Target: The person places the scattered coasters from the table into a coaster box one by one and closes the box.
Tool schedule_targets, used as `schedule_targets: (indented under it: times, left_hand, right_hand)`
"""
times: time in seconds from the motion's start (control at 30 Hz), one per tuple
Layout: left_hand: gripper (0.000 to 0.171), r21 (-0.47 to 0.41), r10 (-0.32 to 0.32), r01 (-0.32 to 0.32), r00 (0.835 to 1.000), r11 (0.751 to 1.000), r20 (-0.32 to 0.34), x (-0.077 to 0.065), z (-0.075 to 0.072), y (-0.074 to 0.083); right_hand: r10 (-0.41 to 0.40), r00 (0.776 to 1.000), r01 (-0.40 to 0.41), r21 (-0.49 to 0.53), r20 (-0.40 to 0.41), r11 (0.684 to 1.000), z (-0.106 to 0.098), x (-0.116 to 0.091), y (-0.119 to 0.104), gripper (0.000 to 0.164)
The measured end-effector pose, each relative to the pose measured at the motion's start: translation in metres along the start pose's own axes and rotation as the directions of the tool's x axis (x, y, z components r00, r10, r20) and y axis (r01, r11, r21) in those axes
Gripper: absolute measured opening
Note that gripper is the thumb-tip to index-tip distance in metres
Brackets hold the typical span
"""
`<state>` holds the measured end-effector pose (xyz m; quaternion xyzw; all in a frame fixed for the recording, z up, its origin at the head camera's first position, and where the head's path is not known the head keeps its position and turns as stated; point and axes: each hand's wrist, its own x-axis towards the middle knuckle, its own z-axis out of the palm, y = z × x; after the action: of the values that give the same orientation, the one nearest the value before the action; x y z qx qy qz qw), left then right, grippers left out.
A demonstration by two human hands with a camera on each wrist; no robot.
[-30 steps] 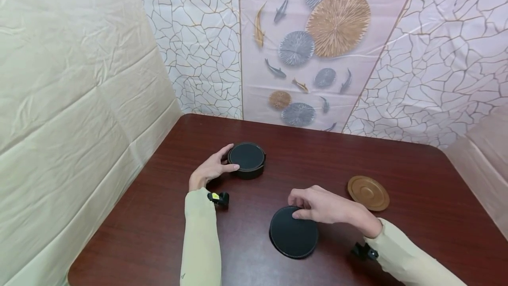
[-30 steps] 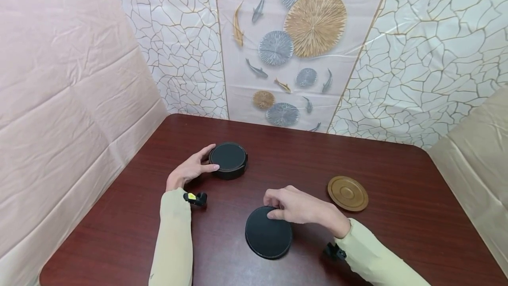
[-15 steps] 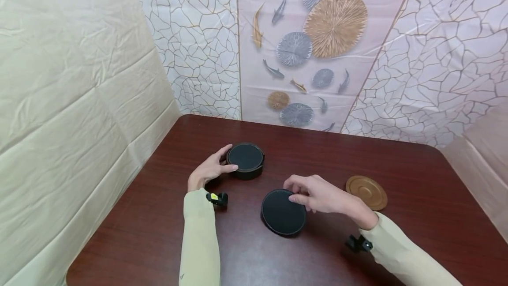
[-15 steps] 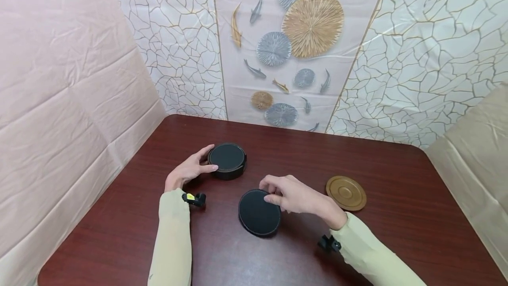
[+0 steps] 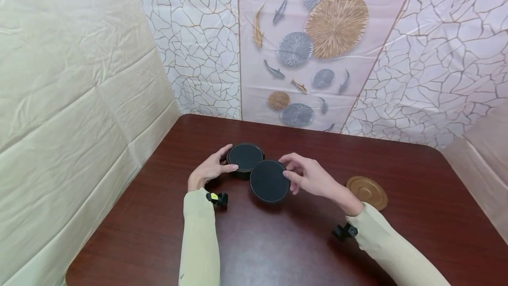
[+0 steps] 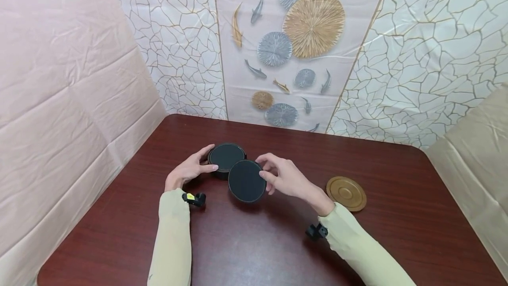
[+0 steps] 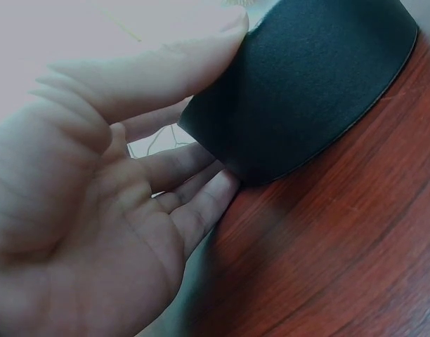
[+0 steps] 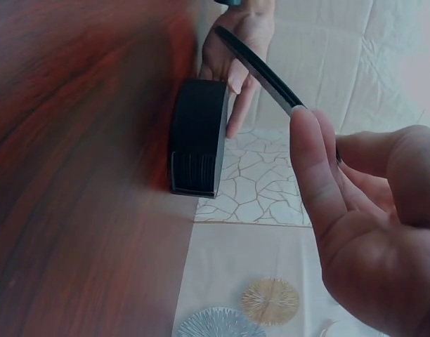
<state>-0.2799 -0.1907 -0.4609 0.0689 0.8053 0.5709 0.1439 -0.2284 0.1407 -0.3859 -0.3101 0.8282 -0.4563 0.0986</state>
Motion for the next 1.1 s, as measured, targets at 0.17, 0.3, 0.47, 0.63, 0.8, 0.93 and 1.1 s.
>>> schedule_targets:
  times: [0.17,0.3,0.47,0.63,0.8,0.93,1.1]
  left_hand:
    - [0.088,0.000,-0.007,0.007,1.000,1.000,-0.002,-0.002,-0.001,0.001]
    - [0.088,0.000,-0.011,0.011,1.000,1.000,0.004,-0.002,-0.001,0.001]
    - [0.088,-0.009,-0.003,0.003,1.000,1.000,0.011,-0.002,-0.002,0.001]
    - [0.087,-0.013,-0.002,0.002,1.000,1.000,0.007,-0.002,-0.002,0.001]
    - [0.088,-0.025,0.005,-0.005,1.000,1.000,0.010,-0.001,-0.003,0.001]
    - [0.089,-0.042,0.001,0.000,1.000,0.999,0.015,0.000,-0.001,-0.001]
    - [0.089,-0.047,-0.009,0.009,1.000,0.999,0.013,0.000,0.000,-0.001]
  right_hand:
    - [0.010,0.998,-0.005,0.079,-0.056,0.997,0.002,0.012,0.000,0.036]
    - [0.030,0.994,-0.019,0.106,-0.103,0.994,0.003,0.021,0.001,0.039]
    - [0.043,0.989,-0.021,0.150,-0.142,0.988,0.004,0.029,0.005,0.039]
    - [0.055,0.983,-0.017,0.212,-0.175,0.977,0.007,0.040,0.009,0.039]
    - [0.090,0.977,-0.035,0.273,-0.192,0.961,0.009,0.050,0.012,0.041]
    - [0.107,0.972,-0.034,0.327,-0.208,0.944,0.014,0.060,0.016,0.040]
    - [0.127,0.963,-0.036,0.353,-0.237,0.935,0.023,0.072,0.022,0.039]
